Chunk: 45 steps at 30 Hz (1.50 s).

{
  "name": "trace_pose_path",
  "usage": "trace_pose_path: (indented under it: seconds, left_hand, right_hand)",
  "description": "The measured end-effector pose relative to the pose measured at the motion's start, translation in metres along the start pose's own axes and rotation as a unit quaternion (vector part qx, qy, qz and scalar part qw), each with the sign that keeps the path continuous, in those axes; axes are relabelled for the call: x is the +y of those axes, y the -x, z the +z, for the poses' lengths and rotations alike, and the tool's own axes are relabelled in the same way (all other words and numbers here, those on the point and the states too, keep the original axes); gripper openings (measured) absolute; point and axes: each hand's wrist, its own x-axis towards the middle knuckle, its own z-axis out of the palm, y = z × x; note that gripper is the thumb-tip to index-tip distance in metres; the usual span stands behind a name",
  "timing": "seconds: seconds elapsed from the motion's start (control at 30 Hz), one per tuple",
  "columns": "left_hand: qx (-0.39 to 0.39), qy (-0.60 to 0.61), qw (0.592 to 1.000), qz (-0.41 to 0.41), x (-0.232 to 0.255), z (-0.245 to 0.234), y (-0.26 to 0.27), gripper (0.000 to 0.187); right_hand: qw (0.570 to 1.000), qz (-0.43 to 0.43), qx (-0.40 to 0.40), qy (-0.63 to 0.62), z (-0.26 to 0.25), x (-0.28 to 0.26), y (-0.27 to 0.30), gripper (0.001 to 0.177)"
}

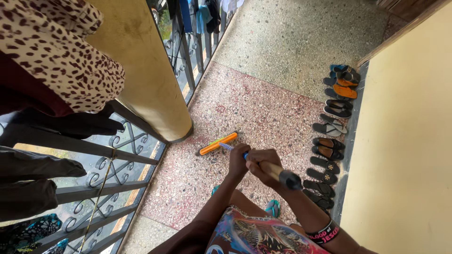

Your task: The person sweeps the floor along a wall lined with shoes using a long-handled brush, moving from the entryway area towards the center of the hallway.

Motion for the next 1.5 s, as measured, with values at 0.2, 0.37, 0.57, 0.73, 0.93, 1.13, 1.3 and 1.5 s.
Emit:
trace_pose_path:
  seconds: [0.2, 0.37, 0.57, 0.73, 0.93, 1.13, 1.3, 1.5]
  left_hand:
    - [-0.016, 0.014, 0.999, -0.039, -0.002, -0.013, -0.057, 0.013]
    - [-0.018, 0.096, 0.995, 0.016, 0.000, -0.013, -0.065, 0.012]
    - [-0.072, 0.051, 0.996, -0.007, 0.007, 0.001, -0.045, 0.014]
    - [-0.042, 0.095, 0.991, -0.081, 0.047, -0.009, -0.014, 0.012]
    - [0.043, 0.066, 0.997, 0.021, 0.062, -0.034, 0.010, 0.014]
    - [0.115, 0.252, 0.953, -0.125, 0.033, -0.063, 0.014, 0.023]
    - [0.177, 0.053, 0.981, -0.065, -0.006, -0.088, 0.024, 0.034]
    - [0.122, -0.029, 0.984, -0.127, -0.012, -0.102, 0.058, 0.038]
  right_hand:
    - [0.997, 0.036, 0.056, 0.039, -0.009, 0.026, -0.036, 0.027]
    - [0.995, 0.034, 0.089, 0.016, -0.002, 0.072, -0.045, 0.024]
    - [0.990, 0.085, 0.105, 0.040, 0.010, 0.065, -0.015, 0.024]
    - [0.990, 0.066, 0.127, -0.008, 0.020, 0.025, -0.008, 0.016]
    - [0.994, 0.012, 0.086, -0.066, 0.036, -0.012, -0.013, 0.022]
    - [0.998, -0.050, 0.029, 0.037, 0.063, -0.008, -0.029, 0.027]
    - [0.999, -0.033, -0.032, -0.019, 0.102, 0.020, -0.033, 0.032]
    - [0.997, -0.067, -0.035, 0.008, 0.126, 0.013, -0.013, 0.030]
